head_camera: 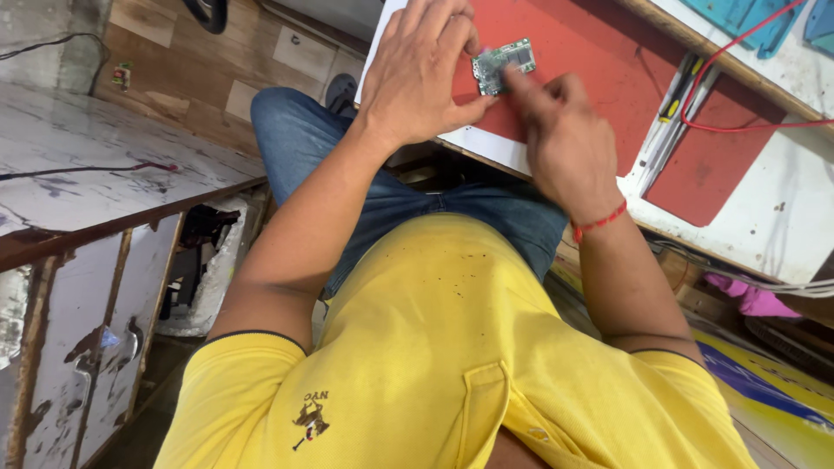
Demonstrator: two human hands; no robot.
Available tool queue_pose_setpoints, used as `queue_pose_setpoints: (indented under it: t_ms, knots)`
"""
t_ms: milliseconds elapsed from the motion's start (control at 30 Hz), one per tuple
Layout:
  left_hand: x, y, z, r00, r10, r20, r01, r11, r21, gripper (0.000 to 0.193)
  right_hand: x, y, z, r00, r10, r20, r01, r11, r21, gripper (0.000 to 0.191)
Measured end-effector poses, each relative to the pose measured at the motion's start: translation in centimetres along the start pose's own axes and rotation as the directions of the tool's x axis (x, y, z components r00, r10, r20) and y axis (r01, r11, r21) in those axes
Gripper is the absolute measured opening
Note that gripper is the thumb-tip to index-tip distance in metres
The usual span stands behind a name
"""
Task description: The person uses a hot air gun to blow air onto a small circuit board, then scrapes the board's surface with a small purple tool. The person repeatedly scrapes different areas of the board while holding it steady on a red mat.
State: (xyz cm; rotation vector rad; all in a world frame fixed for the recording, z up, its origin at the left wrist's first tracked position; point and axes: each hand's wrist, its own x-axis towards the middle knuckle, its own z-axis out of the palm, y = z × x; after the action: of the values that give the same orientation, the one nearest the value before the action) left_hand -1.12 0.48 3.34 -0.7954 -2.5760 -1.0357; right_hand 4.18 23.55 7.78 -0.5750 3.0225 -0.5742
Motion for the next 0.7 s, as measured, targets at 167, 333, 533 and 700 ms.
queue_pose_setpoints:
  t_ms: [167, 333, 533, 700]
  knots:
    - [0.2, -0.2, -0.1, 1.0, -0.006, -0.005, 0.006, 1.0, 0.012, 0.052, 0.7, -0.5, 0.3, 0.999, -0.032, -0.012, 0.031, 0.998, -0.053, 0.048]
    - [0.2, -0.1, 0.1, 1.0, 0.004, -0.012, -0.004, 1.0, 0.006, 0.055, 0.4, -0.9, 0.1, 1.0, -0.007, 0.004, 0.008, 0.994, -0.111, 0.052]
    - [-0.1, -0.1, 0.0, 0.999, -0.031, -0.017, 0.031, 0.999, 0.016, 0.054, 0.5, -1.3, 0.6, 1.0, 0.001, 0.005, 0.0, 0.994, -0.105, 0.048]
    - [-0.2, -0.1, 0.0, 0.999, -0.034, -0.009, 0.034, 0.999, 0.019, 0.052, 0.6, -0.9, 1.1, 1.0, -0.017, 0.021, 0.019, 0.996, -0.091, 0.047]
